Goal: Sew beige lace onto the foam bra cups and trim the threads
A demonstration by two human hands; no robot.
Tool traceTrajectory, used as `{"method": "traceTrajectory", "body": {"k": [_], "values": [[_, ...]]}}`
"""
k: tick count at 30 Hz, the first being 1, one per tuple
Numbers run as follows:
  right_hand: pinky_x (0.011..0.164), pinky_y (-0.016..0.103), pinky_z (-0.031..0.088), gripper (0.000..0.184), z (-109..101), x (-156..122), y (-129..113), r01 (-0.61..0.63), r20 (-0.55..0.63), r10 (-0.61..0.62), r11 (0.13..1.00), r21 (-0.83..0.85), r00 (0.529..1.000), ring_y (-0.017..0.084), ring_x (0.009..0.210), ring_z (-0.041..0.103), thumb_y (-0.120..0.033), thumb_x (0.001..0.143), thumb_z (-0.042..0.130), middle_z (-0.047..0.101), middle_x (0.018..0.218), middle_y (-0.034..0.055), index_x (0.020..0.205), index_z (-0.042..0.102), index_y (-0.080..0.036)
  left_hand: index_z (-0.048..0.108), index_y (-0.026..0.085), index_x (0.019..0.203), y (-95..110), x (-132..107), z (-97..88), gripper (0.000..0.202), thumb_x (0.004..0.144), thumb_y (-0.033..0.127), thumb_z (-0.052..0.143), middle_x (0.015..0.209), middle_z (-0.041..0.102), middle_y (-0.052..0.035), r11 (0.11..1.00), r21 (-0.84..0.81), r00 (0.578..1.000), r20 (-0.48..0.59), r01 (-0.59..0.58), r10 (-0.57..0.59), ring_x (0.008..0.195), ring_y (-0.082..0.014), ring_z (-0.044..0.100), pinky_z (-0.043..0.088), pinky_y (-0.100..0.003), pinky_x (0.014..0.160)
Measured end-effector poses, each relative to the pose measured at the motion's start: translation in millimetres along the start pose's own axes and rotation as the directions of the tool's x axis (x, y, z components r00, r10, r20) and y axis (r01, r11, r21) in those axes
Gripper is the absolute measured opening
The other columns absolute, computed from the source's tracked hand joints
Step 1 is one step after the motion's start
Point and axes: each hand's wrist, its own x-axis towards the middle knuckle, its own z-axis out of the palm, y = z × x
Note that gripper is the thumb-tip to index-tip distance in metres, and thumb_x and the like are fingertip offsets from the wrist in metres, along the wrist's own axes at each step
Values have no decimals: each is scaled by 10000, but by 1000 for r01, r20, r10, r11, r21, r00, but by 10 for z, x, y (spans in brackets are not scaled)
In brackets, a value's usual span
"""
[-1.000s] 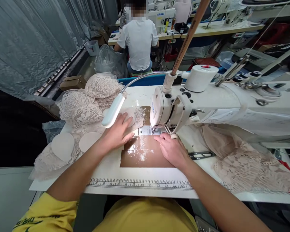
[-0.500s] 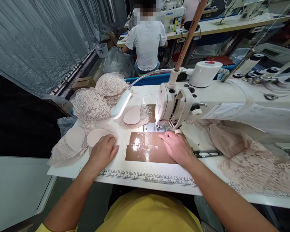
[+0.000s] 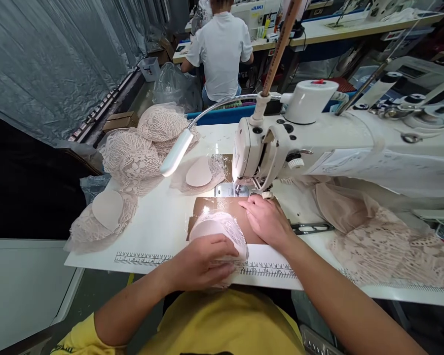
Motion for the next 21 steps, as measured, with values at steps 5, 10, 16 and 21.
{"method": "traceTrajectory", "body": {"k": [5,10,16,21], "values": [[765,320,430,318,-1,-38,14,79,-141,-57,985,156,988,196,855,582,-144,902,424,681,951,71,1090,680,-156,595,183,1017,-299,237,-253,175,921,271,479,979,630,-76,946,213,931,-324,243,-167,914,-198,592,483,-322,790],[721,297,430,271,-89,-71,-54,272,-163,-232,915,297,959,165,767,560,-223,939,432,666,807,53,915,697,-173,564,190,738,-491,467,-281,118,844,223,525,769,608,-28,854,408,947,-142,322,-290,703,-178,575,420,-270,589],[719,284,391,230,-89,-70,-61,223,-51,-217,953,205,975,160,765,513,-257,925,498,627,804,47,874,714,-195,475,197,779,-581,718,-255,118,879,175,416,636,528,11,871,339,924,-266,357,-275,551,-147,491,362,-253,519],[683,277,352,217,-2,-59,-17,89,-35,-87,994,57,996,157,734,478,-204,912,499,598,781,27,820,695,-205,508,181,990,-618,773,-349,147,859,160,445,817,601,-36,830,463,924,-352,311,-150,674,-166,565,438,-264,576]]}}
